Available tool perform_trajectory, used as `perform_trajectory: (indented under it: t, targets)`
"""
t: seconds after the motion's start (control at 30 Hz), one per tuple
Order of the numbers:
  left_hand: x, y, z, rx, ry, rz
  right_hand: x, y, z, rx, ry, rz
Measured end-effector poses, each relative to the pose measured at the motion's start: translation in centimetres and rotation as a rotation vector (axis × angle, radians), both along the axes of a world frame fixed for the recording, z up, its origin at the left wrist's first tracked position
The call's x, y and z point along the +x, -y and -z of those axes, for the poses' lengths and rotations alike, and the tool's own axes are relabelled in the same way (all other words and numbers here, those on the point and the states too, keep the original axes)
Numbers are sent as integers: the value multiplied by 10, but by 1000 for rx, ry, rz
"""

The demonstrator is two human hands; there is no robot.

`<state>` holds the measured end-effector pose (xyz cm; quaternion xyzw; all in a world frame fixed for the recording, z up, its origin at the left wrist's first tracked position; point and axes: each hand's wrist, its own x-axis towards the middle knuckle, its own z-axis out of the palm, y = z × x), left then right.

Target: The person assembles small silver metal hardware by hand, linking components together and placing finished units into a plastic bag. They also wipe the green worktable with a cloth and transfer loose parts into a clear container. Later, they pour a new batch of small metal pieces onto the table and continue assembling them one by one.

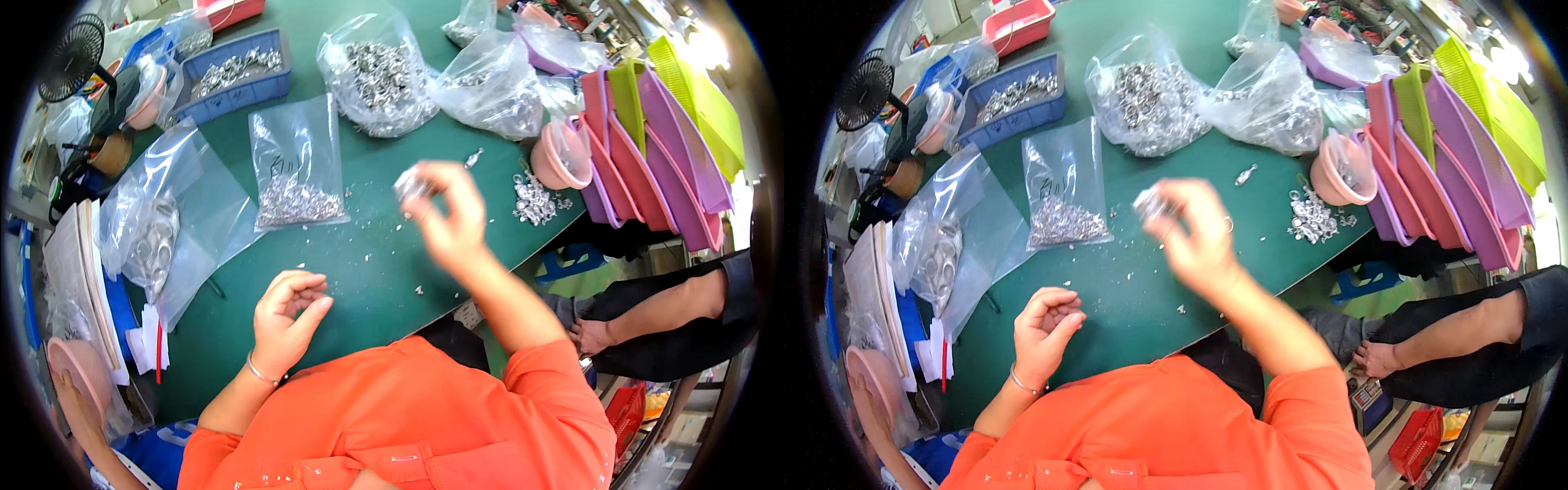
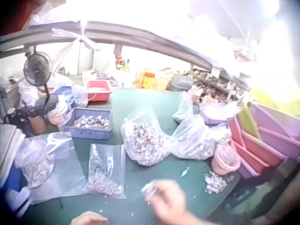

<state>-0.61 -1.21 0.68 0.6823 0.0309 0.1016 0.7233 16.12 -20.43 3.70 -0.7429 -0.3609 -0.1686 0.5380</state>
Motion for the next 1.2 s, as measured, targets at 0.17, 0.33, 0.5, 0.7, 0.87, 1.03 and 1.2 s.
perform_trajectory:
  t: [0.17,0.33,0.5,0.7,0.87,1.03,1.2]
  targets:
    - [-3,-1,4,56,-27,-28,143,25,-68,-236,627,341]
    - [-5,2,1,35,-26,-43,221,56,-83,-1274,588,615]
    - [-13,-5,8,-61,-121,-146,214,41,-77,-1766,505,595]
    - [0,4,0,-76,-124,-47,186,2,5,-1495,283,499]
    - [-7,0,2,-80,-185,-106,215,38,-1,-1178,31,512]
    - [-9,-3,6,-114,-242,-130,253,91,-68,-763,-113,762]
    - [-3,0,-4,-88,-220,-147,274,123,-149,-745,46,959]
